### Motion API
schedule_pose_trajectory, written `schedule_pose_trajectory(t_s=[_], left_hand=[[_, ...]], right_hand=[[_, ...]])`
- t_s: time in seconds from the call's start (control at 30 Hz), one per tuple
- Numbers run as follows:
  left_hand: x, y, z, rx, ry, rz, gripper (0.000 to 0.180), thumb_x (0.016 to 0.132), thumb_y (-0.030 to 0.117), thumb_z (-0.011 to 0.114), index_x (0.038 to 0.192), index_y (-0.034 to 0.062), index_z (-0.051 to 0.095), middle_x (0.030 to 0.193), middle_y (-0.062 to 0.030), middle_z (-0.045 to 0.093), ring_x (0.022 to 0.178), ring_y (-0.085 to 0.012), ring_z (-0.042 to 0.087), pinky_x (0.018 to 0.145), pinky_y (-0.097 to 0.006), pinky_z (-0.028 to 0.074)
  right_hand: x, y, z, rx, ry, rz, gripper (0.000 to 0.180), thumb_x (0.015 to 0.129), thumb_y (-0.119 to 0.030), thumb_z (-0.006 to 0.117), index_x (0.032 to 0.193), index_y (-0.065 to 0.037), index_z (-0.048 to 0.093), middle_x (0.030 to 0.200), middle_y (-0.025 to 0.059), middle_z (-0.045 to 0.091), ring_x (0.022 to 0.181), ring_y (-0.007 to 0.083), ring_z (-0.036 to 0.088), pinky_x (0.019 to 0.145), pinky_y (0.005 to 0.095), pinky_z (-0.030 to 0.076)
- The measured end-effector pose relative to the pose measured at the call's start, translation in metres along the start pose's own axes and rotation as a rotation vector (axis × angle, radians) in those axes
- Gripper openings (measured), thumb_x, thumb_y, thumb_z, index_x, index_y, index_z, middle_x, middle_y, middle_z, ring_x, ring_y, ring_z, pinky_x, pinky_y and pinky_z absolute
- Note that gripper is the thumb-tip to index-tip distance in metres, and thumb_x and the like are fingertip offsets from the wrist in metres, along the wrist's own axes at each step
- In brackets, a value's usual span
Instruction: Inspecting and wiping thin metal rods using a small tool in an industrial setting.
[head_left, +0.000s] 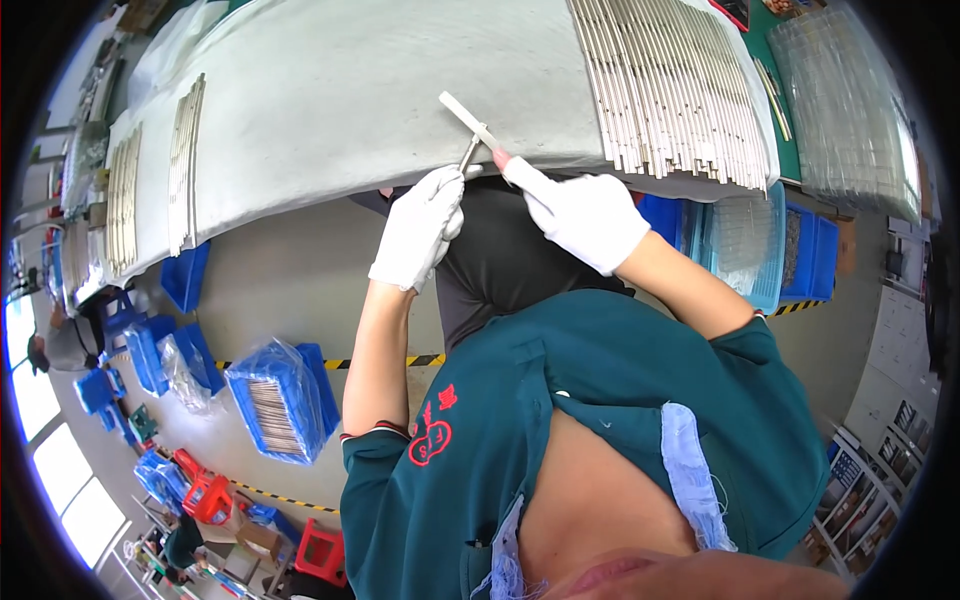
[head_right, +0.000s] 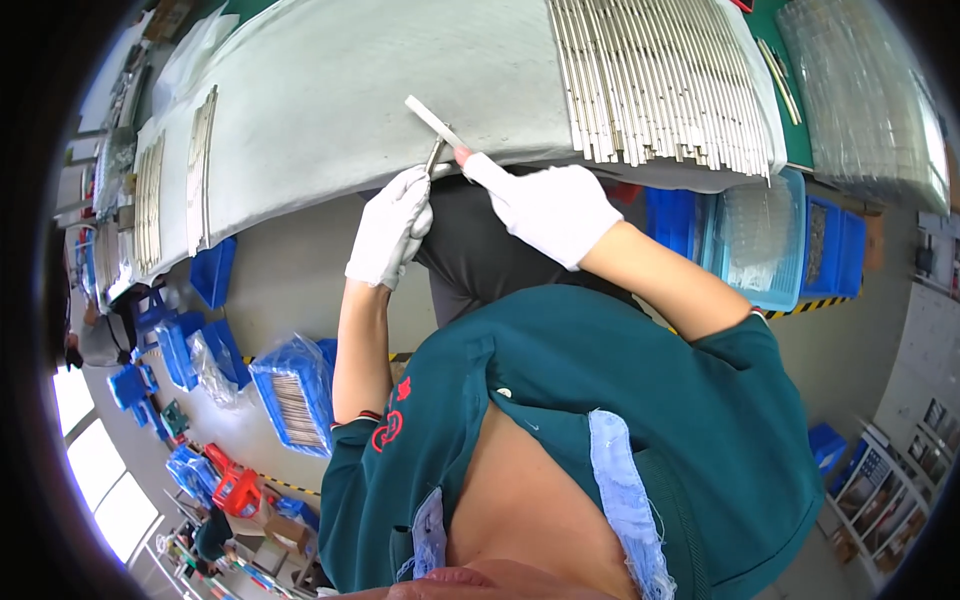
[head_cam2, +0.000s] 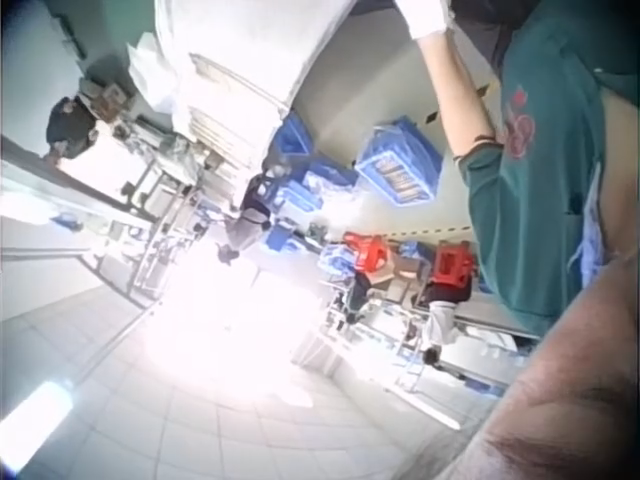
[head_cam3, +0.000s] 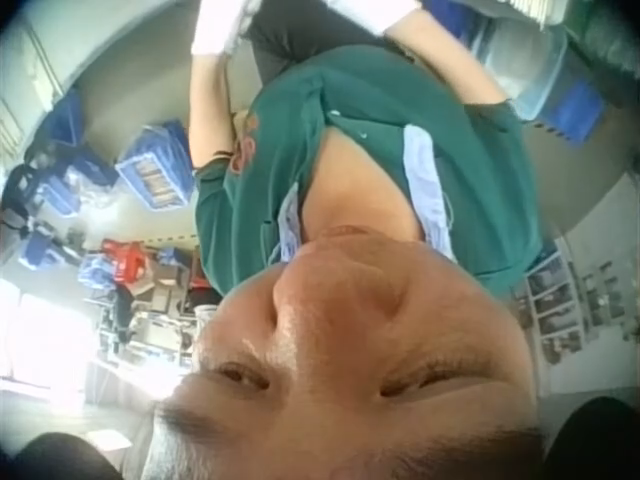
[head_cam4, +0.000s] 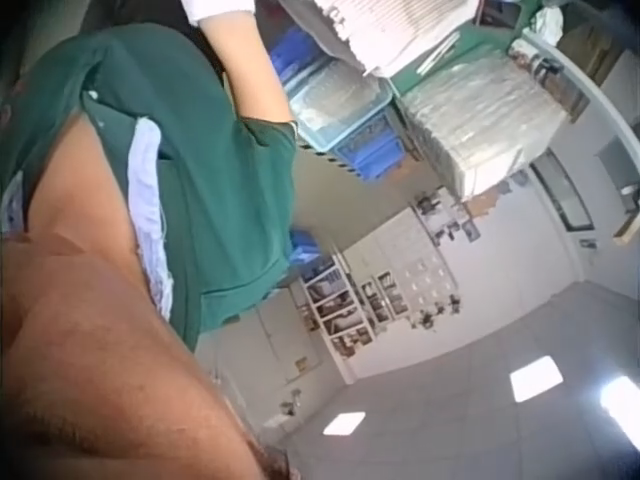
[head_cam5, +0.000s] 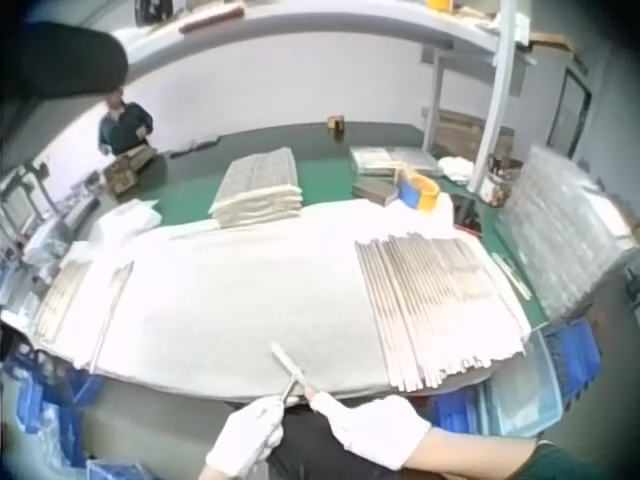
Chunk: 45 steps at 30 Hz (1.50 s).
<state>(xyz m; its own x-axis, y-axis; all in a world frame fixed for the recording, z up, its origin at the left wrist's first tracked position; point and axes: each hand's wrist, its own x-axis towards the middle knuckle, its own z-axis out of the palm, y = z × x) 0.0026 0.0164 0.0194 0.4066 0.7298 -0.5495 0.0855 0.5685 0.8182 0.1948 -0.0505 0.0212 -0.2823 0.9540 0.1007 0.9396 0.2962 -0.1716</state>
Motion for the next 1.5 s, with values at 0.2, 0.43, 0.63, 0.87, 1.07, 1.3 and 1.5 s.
schedule_pose_trajectory(t_s=[0.2, 0.43, 0.63, 0.87, 1.07, 1.3, 1.5], left_hand=[[0.000, 0.003, 0.002, 0.049, 0.053, -0.010, 0.029, 0.092, 0.021, 0.050, 0.114, 0.0036, 0.056, 0.056, 0.0060, 0.038, 0.043, -0.0018, 0.026, 0.037, -0.018, 0.017], [0.001, 0.002, 0.003, 0.113, 0.034, 0.071, 0.027, 0.091, 0.021, 0.050, 0.111, 0.0052, 0.059, 0.055, 0.0059, 0.039, 0.043, -0.0020, 0.028, 0.039, -0.018, 0.019], [-0.005, 0.014, 0.006, 0.413, 0.088, 0.100, 0.026, 0.089, 0.016, 0.054, 0.109, 0.0007, 0.059, 0.062, 0.0014, 0.051, 0.055, -0.0039, 0.044, 0.052, -0.019, 0.036], [-0.024, 0.064, 0.027, 1.147, 0.242, 0.959, 0.024, 0.075, 0.010, 0.064, 0.098, 0.0148, 0.065, 0.072, -0.0063, 0.060, 0.067, -0.0236, 0.059, 0.063, -0.032, 0.047], [0.005, 0.092, 0.099, 1.447, -0.100, 1.432, 0.031, 0.061, 0.006, 0.064, 0.090, 0.0158, 0.063, 0.071, -0.0018, 0.054, 0.074, -0.0212, 0.056, 0.071, -0.038, 0.044], [0.083, 0.080, 0.149, 1.487, -0.313, 1.521, 0.021, 0.072, 0.009, 0.052, 0.092, 0.0142, 0.060, 0.091, -0.0082, 0.058, 0.090, -0.0277, 0.054, 0.079, -0.038, 0.044], [0.097, 0.070, 0.148, 1.458, -0.268, 1.450, 0.034, 0.073, 0.004, 0.050, 0.105, 0.0134, 0.059, 0.108, -0.0137, 0.055, 0.107, -0.0346, 0.049, 0.092, -0.041, 0.041]], right_hand=[[-0.025, 0.000, -0.001, 0.013, -0.068, -0.011, 0.057, 0.083, -0.015, 0.052, 0.137, -0.015, 0.035, 0.042, 0.0002, 0.044, 0.033, 0.0156, 0.045, 0.035, 0.0282, 0.034], [0.001, 0.013, 0.010, 0.146, 0.017, -0.106, 0.012, 0.078, -0.010, 0.052, 0.086, -0.001, 0.054, 0.138, 0.0138, 0.037, 0.046, 0.0189, 0.056, 0.043, 0.0317, 0.048], [-0.011, 0.006, 0.011, 0.210, -0.054, 0.204, 0.051, 0.086, -0.024, 0.045, 0.136, -0.021, 0.033, 0.069, 0.0100, 0.063, 0.043, 0.0263, 0.055, 0.043, 0.0386, 0.045], [-0.009, 0.002, 0.014, 0.306, -0.027, 0.216, 0.049, 0.085, -0.024, 0.048, 0.133, -0.021, 0.038, 0.058, 0.0103, 0.059, 0.038, 0.0272, 0.052, 0.040, 0.0401, 0.044], [-0.009, 0.011, 0.040, 0.508, 0.096, 0.196, 0.025, 0.085, -0.030, 0.046, 0.103, -0.019, 0.059, 0.064, 0.0102, 0.061, 0.052, 0.0303, 0.059, 0.048, 0.0424, 0.049], [-0.010, 0.013, 0.043, 0.475, 0.295, 0.082, 0.025, 0.084, -0.027, 0.048, 0.103, -0.015, 0.060, 0.047, 0.0120, 0.052, 0.038, 0.0302, 0.052, 0.037, 0.0431, 0.042], [-0.011, 0.017, 0.040, 0.486, 0.242, 0.084, 0.030, 0.084, -0.026, 0.049, 0.111, -0.017, 0.058, 0.047, 0.0116, 0.052, 0.035, 0.0288, 0.050, 0.035, 0.0414, 0.041]])
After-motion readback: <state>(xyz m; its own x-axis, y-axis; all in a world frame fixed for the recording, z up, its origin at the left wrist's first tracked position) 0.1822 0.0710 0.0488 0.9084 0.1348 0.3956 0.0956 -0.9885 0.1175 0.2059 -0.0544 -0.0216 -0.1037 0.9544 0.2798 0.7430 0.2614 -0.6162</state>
